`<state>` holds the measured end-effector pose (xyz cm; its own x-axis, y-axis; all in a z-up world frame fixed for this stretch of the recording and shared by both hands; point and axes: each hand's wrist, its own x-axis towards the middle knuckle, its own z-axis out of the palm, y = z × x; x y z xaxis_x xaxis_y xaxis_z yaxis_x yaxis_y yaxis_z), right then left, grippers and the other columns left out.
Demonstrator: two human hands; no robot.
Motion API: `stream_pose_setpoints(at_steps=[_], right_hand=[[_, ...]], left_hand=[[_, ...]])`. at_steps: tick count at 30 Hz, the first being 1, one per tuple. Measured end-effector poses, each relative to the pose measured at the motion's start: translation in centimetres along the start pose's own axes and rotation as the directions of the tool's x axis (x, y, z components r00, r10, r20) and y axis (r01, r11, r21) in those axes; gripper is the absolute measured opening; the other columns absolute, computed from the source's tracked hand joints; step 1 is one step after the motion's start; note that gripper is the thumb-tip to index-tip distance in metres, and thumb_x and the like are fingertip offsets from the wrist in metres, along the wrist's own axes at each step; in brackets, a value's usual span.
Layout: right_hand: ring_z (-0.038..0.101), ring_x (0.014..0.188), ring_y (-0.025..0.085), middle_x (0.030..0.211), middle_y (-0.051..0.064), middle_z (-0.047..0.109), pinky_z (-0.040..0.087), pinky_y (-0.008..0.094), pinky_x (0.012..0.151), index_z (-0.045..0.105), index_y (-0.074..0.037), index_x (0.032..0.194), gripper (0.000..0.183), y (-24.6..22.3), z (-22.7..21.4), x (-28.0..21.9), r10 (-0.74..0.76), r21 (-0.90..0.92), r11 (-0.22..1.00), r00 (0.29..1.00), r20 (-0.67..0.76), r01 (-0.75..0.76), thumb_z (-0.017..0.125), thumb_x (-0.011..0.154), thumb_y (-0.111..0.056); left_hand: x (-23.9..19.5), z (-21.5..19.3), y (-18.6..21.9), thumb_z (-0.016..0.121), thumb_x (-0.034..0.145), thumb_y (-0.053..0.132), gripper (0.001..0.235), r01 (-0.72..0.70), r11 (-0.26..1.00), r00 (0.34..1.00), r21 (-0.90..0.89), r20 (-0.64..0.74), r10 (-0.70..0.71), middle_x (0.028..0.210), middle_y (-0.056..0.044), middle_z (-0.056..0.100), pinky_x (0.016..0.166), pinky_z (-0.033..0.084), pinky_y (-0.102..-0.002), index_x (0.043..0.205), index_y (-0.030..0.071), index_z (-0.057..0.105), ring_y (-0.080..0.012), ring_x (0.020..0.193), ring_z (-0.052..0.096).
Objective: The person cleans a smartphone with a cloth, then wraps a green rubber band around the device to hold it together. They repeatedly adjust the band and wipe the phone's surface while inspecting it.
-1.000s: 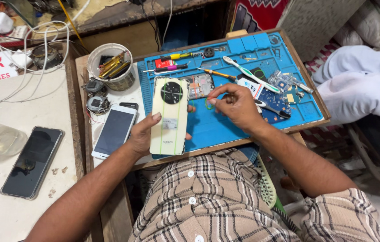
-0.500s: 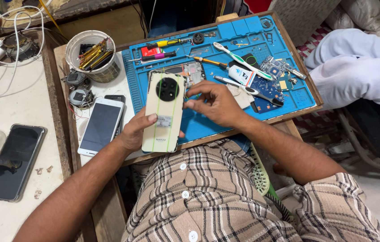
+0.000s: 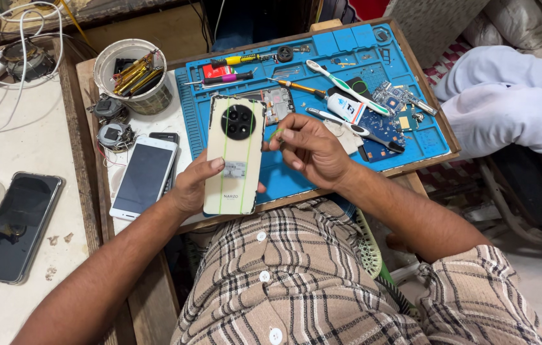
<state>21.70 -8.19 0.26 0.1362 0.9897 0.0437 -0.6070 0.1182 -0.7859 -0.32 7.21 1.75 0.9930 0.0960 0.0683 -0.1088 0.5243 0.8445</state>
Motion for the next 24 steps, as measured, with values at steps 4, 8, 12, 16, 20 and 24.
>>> stream_pose_setpoints(at_steps=[4,8,12,16,20,24], right_hand=[[0.046,0.059,0.005,0.088,0.007,0.065,0.038,0.017,0.052,0.067,0.007,0.123,0.022,0.1,-0.3,0.0,0.066,-0.123,0.991,0.997,0.038,-0.061,0.059,0.114,-0.012],[0.046,0.055,0.006,0.082,0.006,0.067,0.039,0.018,0.049,0.062,0.005,0.135,0.034,-0.6,0.2,-0.2,0.045,-0.173,0.984,0.999,0.026,-0.04,0.051,0.112,-0.017],[0.046,0.044,0.005,0.08,0.008,0.073,0.038,0.018,0.042,0.058,0.0,0.139,0.04,-1.3,1.7,-0.2,0.01,-0.326,0.944,0.99,-0.139,-0.056,0.05,0.104,-0.018],[0.043,0.037,0.004,0.067,0.008,0.066,0.033,0.017,0.035,0.057,-0.001,0.146,0.049,-0.9,2.6,-0.3,0.109,-0.466,0.868,0.981,-0.159,-0.172,0.063,0.099,-0.014],[0.049,0.044,0.003,0.072,0.008,0.068,0.034,0.017,0.037,0.05,-0.002,0.151,0.071,-0.4,2.0,-0.4,0.196,-0.432,0.878,0.978,-0.066,-0.205,0.079,0.087,-0.016],[0.057,0.06,0.004,0.09,0.005,0.074,0.039,0.017,0.045,0.042,-0.004,0.155,0.085,0.9,2.0,-0.4,0.249,-0.279,0.934,0.966,0.066,-0.221,0.084,0.085,-0.028]], left_hand=[[-0.3,-0.1,-0.6,0.068,0.088,0.044,0.091,0.031,0.999,0.999,-0.037,0.009,-0.031,0.129,-0.028,0.057,0.084,0.064,-0.046,0.156,-0.005,0.032,-0.0415,0.103,0.074],[-0.2,0.4,-0.9,0.067,0.09,0.047,0.088,-0.03,1.0,1.0,-0.009,-0.002,0.03,0.133,-0.023,0.062,0.085,0.065,-0.046,0.154,-0.004,0.034,-0.0371,0.107,0.072],[-0.4,1.8,-0.8,0.067,0.095,0.046,0.086,-0.196,0.98,0.974,-0.017,-0.118,0.193,0.134,-0.019,0.059,0.094,0.062,-0.046,0.157,0.0,0.028,-0.0327,0.12,0.066],[-0.7,2.0,-0.4,0.074,0.096,0.043,0.093,-0.285,0.932,0.936,0.225,-0.145,0.321,0.137,-0.014,0.052,0.109,0.057,-0.045,0.161,0.004,0.018,-0.0297,0.132,0.06],[-0.7,1.9,-0.2,0.087,0.088,0.045,0.107,-0.309,0.861,0.923,0.404,-0.092,0.375,0.145,-0.011,0.049,0.121,0.047,-0.043,0.162,0.003,0.022,-0.0246,0.145,0.049],[-0.4,2.4,-1.0,0.095,0.063,0.051,0.134,-0.511,0.689,0.831,0.514,0.092,0.548,0.146,-0.006,0.042,0.121,0.043,-0.038,0.165,0.01,0.019,-0.0198,0.14,0.044]])
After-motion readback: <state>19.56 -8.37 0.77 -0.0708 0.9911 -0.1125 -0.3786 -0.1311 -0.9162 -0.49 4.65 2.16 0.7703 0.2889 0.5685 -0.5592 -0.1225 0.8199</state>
